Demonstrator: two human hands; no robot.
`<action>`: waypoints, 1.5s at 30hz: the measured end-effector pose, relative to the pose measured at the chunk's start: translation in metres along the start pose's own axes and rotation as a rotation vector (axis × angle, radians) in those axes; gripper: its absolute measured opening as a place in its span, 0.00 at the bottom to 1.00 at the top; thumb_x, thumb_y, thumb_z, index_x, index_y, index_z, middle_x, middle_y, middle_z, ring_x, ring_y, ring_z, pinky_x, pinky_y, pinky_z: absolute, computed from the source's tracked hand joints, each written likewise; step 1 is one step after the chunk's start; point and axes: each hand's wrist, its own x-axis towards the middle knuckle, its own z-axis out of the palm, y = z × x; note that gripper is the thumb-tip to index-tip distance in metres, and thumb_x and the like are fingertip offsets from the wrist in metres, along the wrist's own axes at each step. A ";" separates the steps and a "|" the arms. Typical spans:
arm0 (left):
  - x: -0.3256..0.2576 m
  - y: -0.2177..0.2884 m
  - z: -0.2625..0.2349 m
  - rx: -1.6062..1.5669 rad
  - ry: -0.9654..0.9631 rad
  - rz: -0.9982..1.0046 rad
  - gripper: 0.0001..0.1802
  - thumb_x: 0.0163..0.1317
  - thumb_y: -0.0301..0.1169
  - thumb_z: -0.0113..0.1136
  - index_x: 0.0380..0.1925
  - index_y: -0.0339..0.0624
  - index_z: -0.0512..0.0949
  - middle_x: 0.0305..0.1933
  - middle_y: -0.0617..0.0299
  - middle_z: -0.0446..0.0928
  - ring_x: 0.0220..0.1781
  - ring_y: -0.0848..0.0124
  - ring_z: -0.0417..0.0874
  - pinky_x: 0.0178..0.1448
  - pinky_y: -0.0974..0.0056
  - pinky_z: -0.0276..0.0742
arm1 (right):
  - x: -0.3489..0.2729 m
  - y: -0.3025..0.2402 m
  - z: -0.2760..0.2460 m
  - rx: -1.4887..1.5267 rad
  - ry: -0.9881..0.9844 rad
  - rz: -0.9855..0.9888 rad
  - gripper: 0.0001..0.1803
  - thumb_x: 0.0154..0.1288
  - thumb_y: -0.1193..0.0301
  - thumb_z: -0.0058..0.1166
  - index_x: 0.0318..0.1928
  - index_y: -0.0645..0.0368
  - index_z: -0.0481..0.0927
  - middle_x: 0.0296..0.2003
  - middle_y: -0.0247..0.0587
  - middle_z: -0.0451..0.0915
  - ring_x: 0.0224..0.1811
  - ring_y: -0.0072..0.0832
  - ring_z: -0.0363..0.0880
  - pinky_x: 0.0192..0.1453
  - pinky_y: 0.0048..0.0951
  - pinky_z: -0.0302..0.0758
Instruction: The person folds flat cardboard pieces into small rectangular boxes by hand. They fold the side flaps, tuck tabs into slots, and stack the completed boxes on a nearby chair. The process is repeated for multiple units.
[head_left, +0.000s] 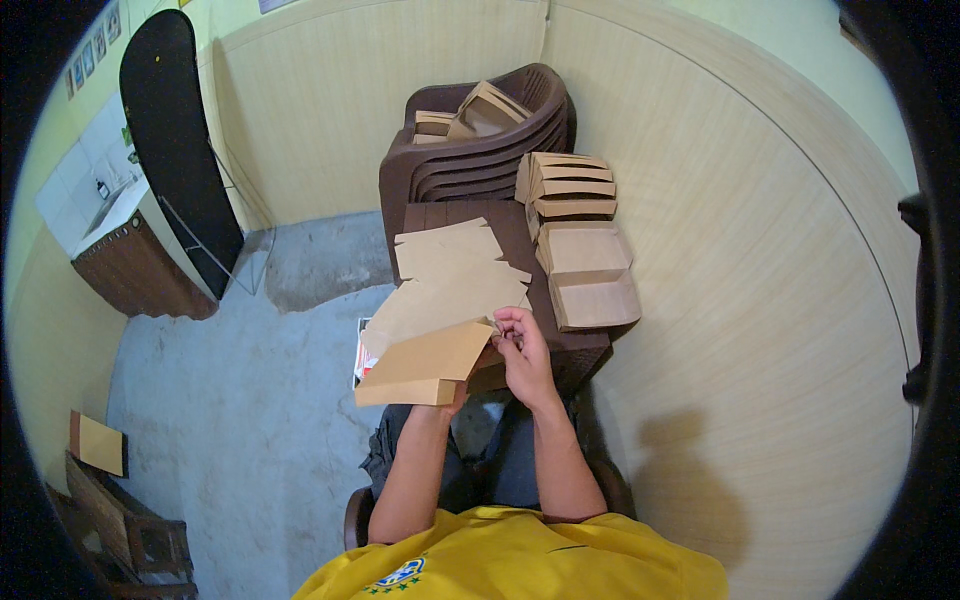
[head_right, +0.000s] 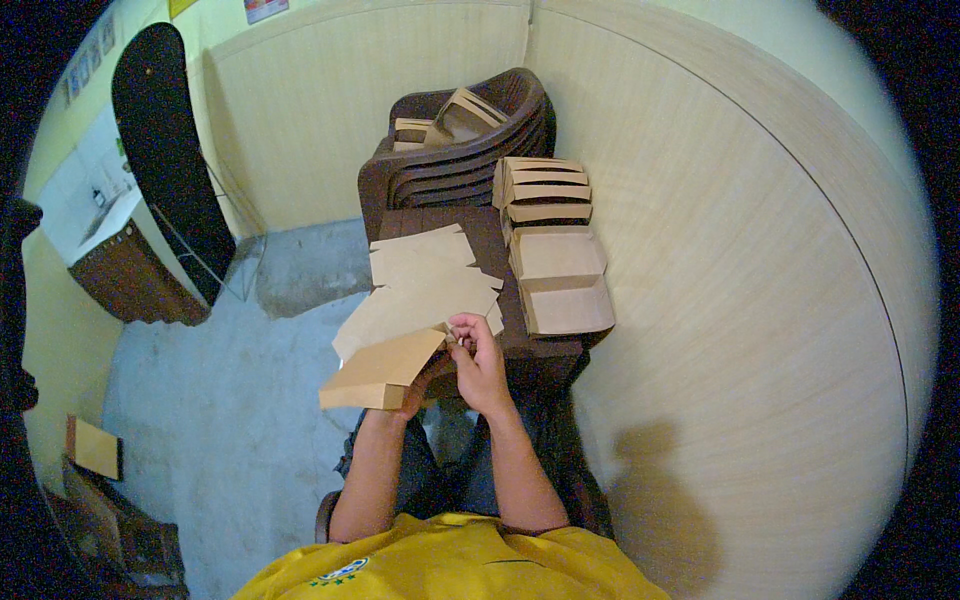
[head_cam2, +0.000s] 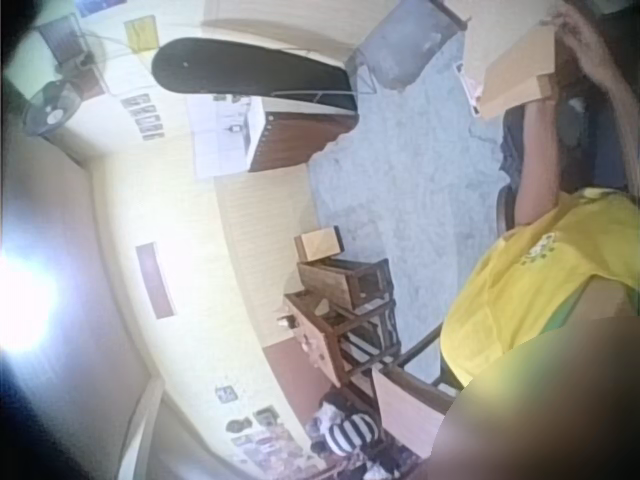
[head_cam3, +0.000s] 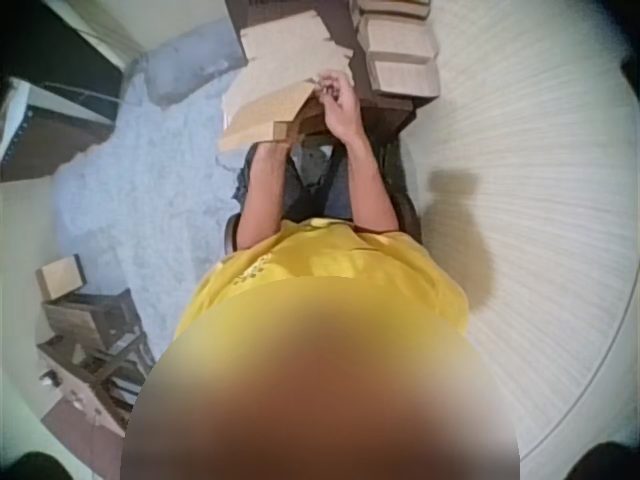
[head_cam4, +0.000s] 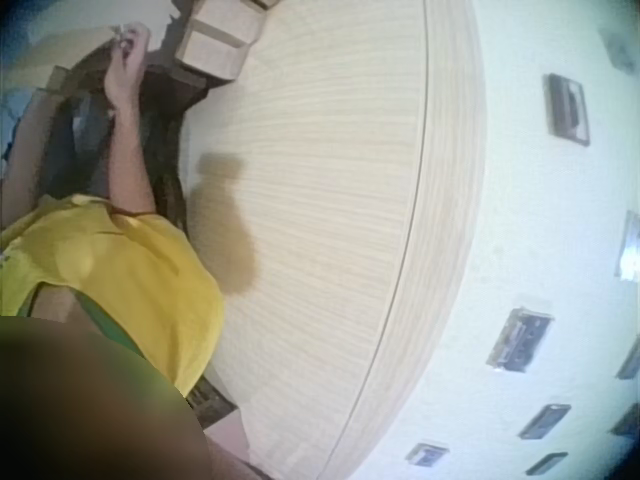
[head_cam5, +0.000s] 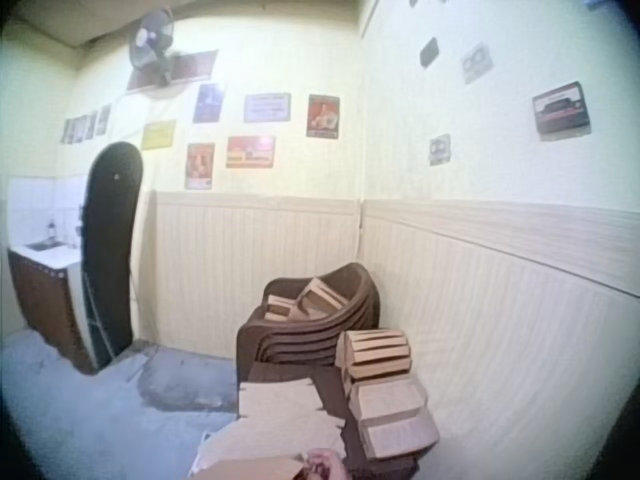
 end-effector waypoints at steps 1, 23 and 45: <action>0.000 0.001 0.001 -0.023 -0.031 0.023 0.31 0.72 0.48 0.68 0.68 0.43 0.75 0.65 0.51 0.82 0.66 0.51 0.85 0.69 0.40 0.86 | 0.001 -0.001 -0.001 0.029 -0.014 0.017 0.23 0.68 0.87 0.51 0.62 0.60 0.76 0.46 0.37 0.81 0.48 0.24 0.75 0.57 0.28 0.74; -0.002 0.023 0.025 -0.307 -0.231 0.087 0.26 0.80 0.42 0.59 0.69 0.39 0.72 0.67 0.45 0.80 0.65 0.48 0.86 0.70 0.43 0.87 | 0.009 -0.022 0.008 0.007 0.083 -0.024 0.13 0.70 0.82 0.64 0.52 0.60 0.80 0.42 0.33 0.84 0.43 0.19 0.78 0.49 0.24 0.77; 0.011 0.031 0.071 0.380 0.105 0.015 0.14 0.73 0.30 0.68 0.54 0.37 0.82 0.51 0.55 0.87 0.50 0.63 0.91 0.53 0.56 0.91 | 0.016 -0.035 0.006 -0.301 0.183 -0.146 0.10 0.63 0.77 0.70 0.45 0.61 0.93 0.39 0.46 0.89 0.39 0.38 0.89 0.47 0.38 0.85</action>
